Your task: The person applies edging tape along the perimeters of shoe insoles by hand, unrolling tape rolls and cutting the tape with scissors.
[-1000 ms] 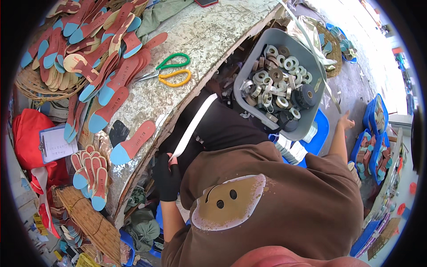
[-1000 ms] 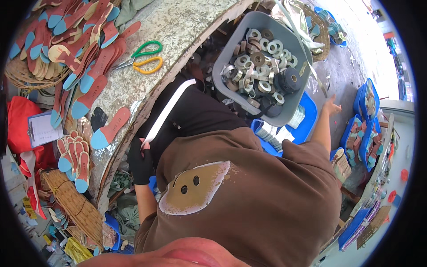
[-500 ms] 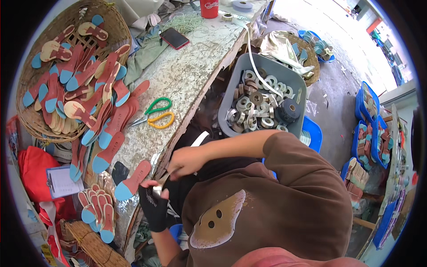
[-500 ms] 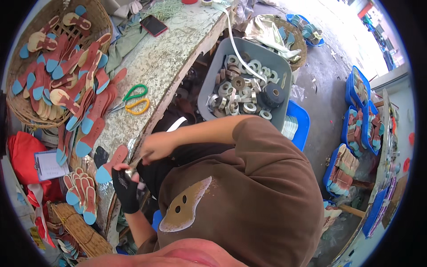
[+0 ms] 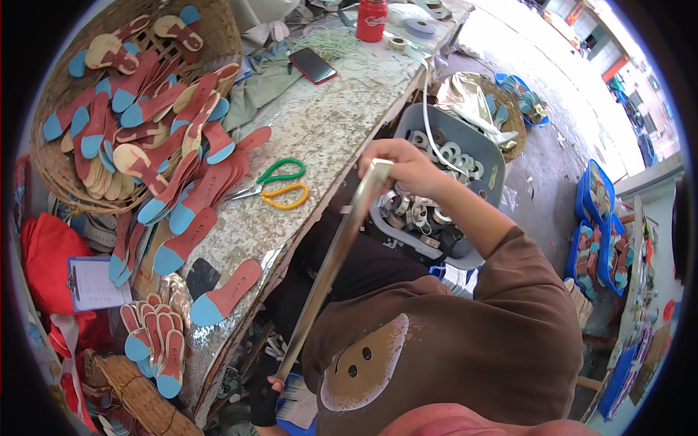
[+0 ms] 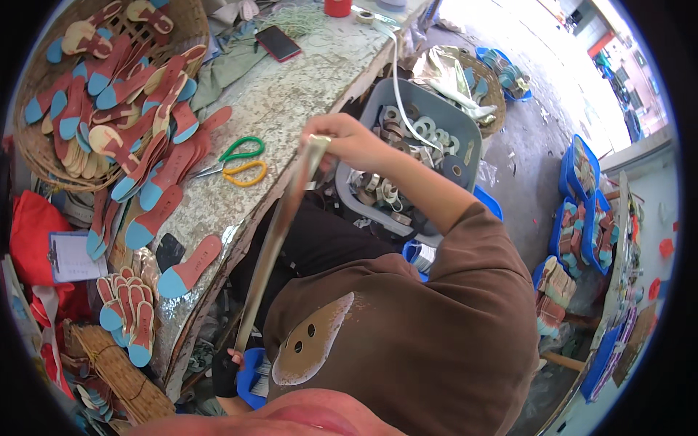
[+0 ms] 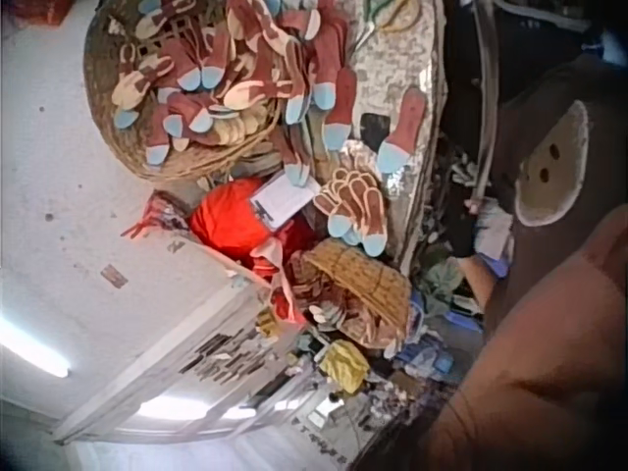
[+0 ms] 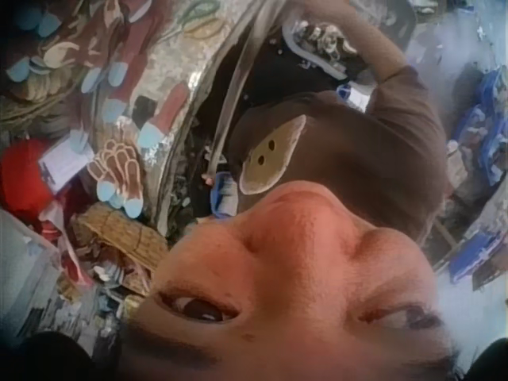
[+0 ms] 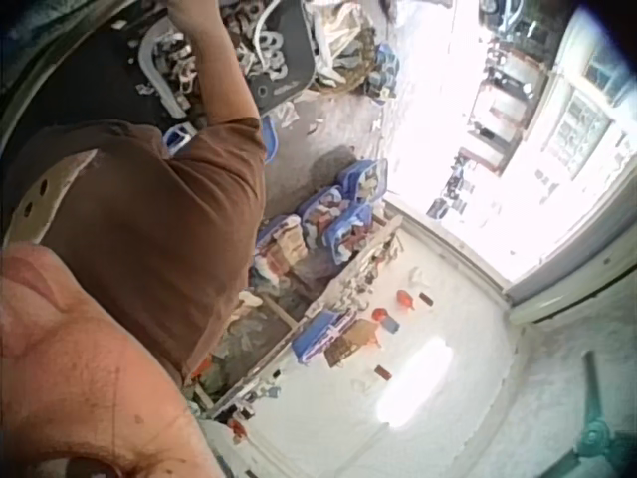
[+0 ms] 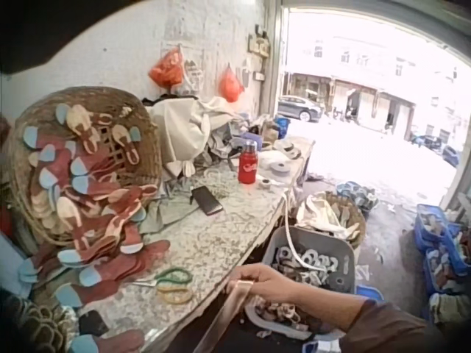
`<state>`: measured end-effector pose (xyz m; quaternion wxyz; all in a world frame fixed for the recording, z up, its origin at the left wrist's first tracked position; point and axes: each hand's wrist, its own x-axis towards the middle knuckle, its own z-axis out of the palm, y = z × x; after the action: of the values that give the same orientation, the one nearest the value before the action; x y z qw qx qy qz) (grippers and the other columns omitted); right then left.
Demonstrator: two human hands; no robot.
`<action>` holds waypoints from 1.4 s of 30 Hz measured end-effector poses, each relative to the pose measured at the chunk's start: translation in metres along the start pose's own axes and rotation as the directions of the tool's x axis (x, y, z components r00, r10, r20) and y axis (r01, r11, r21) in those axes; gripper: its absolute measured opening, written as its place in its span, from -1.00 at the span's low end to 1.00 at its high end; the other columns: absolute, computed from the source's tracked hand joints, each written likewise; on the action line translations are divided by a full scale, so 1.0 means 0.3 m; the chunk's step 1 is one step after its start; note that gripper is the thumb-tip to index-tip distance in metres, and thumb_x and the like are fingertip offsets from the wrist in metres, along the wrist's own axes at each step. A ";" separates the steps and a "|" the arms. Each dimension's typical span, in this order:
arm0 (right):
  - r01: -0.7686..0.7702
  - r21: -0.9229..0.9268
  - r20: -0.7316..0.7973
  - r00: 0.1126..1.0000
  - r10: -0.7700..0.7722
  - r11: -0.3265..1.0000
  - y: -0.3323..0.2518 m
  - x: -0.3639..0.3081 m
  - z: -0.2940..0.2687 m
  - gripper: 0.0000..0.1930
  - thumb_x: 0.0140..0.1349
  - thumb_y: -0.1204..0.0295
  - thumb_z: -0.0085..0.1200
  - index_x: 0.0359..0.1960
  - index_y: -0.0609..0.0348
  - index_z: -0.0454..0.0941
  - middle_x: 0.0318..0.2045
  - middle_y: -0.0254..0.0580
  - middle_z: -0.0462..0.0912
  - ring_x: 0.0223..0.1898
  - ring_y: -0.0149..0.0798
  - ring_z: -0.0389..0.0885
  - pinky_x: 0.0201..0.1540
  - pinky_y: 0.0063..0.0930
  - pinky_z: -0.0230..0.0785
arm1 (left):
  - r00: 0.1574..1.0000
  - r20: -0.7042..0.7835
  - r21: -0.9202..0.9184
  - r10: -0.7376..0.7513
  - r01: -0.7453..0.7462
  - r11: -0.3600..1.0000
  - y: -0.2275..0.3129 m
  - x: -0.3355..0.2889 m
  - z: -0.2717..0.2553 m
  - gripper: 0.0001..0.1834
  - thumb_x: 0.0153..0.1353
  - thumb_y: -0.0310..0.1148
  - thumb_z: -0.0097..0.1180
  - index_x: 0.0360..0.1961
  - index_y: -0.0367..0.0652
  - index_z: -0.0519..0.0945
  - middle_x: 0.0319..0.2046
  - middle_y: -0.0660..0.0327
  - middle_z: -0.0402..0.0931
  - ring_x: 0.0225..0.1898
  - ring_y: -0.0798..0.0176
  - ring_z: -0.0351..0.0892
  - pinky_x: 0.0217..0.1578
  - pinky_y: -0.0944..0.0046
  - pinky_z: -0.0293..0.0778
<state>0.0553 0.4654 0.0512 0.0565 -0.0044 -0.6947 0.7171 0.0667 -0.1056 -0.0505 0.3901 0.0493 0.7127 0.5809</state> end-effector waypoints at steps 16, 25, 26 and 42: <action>0.443 -0.238 0.537 0.802 -0.263 0.864 0.233 0.109 0.879 -0.66 0.32 0.29 0.05 0.01 0.26 0.49 -0.20 -0.13 0.61 -0.08 -0.21 0.56 0.02 -0.43 0.34 | 0.774 -0.088 0.735 0.627 -0.375 0.565 0.394 0.245 0.119 -0.69 0.18 -0.20 0.15 -0.12 -0.15 0.62 -0.26 0.08 0.62 -0.22 -0.06 0.61 -0.17 0.06 0.52; -0.179 0.185 0.424 0.902 0.086 0.966 0.297 0.161 0.912 -0.79 0.39 0.33 0.02 -0.33 0.21 0.52 -0.39 -0.36 0.57 -0.37 -0.49 0.54 -0.26 -0.60 0.38 | 0.545 -0.201 0.977 0.814 0.053 0.206 0.370 0.454 -0.139 -0.74 0.12 -0.32 0.19 -0.16 -0.11 0.55 -0.20 0.12 0.55 -0.15 0.02 0.54 -0.14 0.08 0.43; -0.178 0.182 0.410 0.908 0.090 0.967 0.291 0.183 0.899 -0.79 0.39 0.33 0.02 -0.33 0.21 0.52 -0.39 -0.36 0.57 -0.37 -0.49 0.54 -0.26 -0.60 0.38 | 0.548 -0.254 0.906 0.797 -0.153 0.394 0.375 0.456 -0.131 -0.78 0.14 -0.35 0.18 -0.18 -0.12 0.54 -0.25 0.11 0.55 -0.19 0.02 0.56 -0.17 0.11 0.45; 0.181 -0.336 0.616 0.785 0.070 0.924 0.269 0.573 0.824 -0.77 0.20 0.44 0.24 -0.14 0.25 0.63 -0.36 -0.31 0.68 -0.31 -0.54 0.59 -0.21 -0.60 0.43 | 0.455 -0.430 0.628 0.780 -0.470 0.621 0.371 0.562 0.054 -0.55 0.08 -0.49 0.20 0.05 -0.10 0.47 -0.18 0.14 0.55 -0.20 0.14 0.59 -0.15 0.22 0.48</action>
<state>-0.1426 0.2320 -0.0082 -0.1538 0.2401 -0.7989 0.5296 -0.0824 0.0309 -0.0384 -0.1646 0.1856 0.8350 0.4912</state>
